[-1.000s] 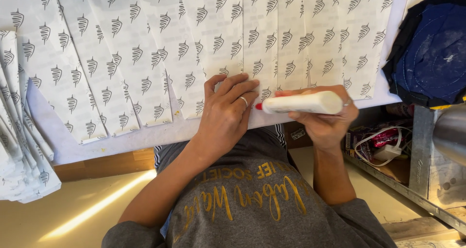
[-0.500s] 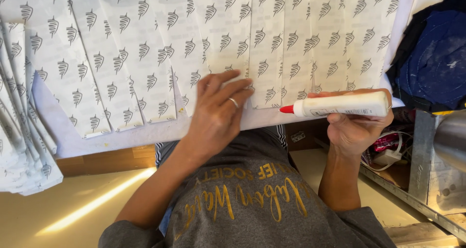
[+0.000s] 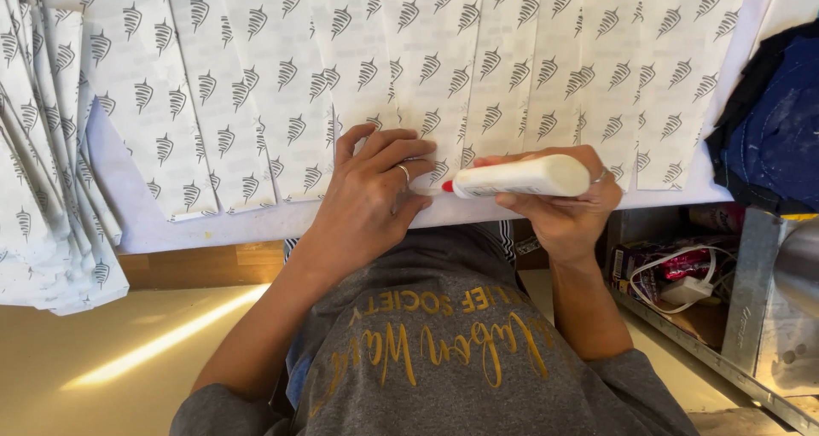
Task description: Folding and gluing the edges of printed paper sheets at a workstation.
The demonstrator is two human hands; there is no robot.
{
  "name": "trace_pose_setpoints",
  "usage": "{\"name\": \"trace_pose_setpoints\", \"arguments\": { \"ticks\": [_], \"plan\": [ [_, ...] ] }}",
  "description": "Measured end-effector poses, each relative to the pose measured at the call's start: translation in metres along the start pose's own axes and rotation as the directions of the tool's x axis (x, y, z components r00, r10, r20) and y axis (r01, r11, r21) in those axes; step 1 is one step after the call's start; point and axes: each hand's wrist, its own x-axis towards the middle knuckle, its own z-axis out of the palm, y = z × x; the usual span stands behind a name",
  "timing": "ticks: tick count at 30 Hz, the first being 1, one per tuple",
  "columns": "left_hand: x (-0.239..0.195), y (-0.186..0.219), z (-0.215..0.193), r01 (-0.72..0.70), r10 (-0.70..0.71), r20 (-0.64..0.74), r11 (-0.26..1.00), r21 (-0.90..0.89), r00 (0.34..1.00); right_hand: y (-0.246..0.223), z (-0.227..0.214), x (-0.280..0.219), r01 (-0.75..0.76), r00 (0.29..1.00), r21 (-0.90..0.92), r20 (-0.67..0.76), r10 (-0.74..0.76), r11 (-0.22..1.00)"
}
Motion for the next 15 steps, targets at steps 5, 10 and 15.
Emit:
{"name": "trace_pose_setpoints", "arguments": {
  "ticks": [5, 10, 15],
  "plan": [
    [-0.001, -0.004, 0.000, 0.007, -0.007, -0.002, 0.999, -0.049, 1.000, 0.006, 0.023, 0.007, -0.007, 0.999, 0.072, 0.037, 0.004, 0.997],
    [-0.001, -0.005, 0.001, 0.005, -0.007, -0.032, 0.998, -0.065, 0.999, 0.003, 0.017, 0.007, -0.022, 0.999, 0.036, 0.033, 0.021, 0.999],
    [-0.004, -0.007, 0.007, 0.013, -0.017, -0.076, 0.998, -0.063, 0.997, 0.007, -0.019, -0.004, -0.021, 1.000, -0.047, -0.009, 0.021, 0.999]
  ]
}}
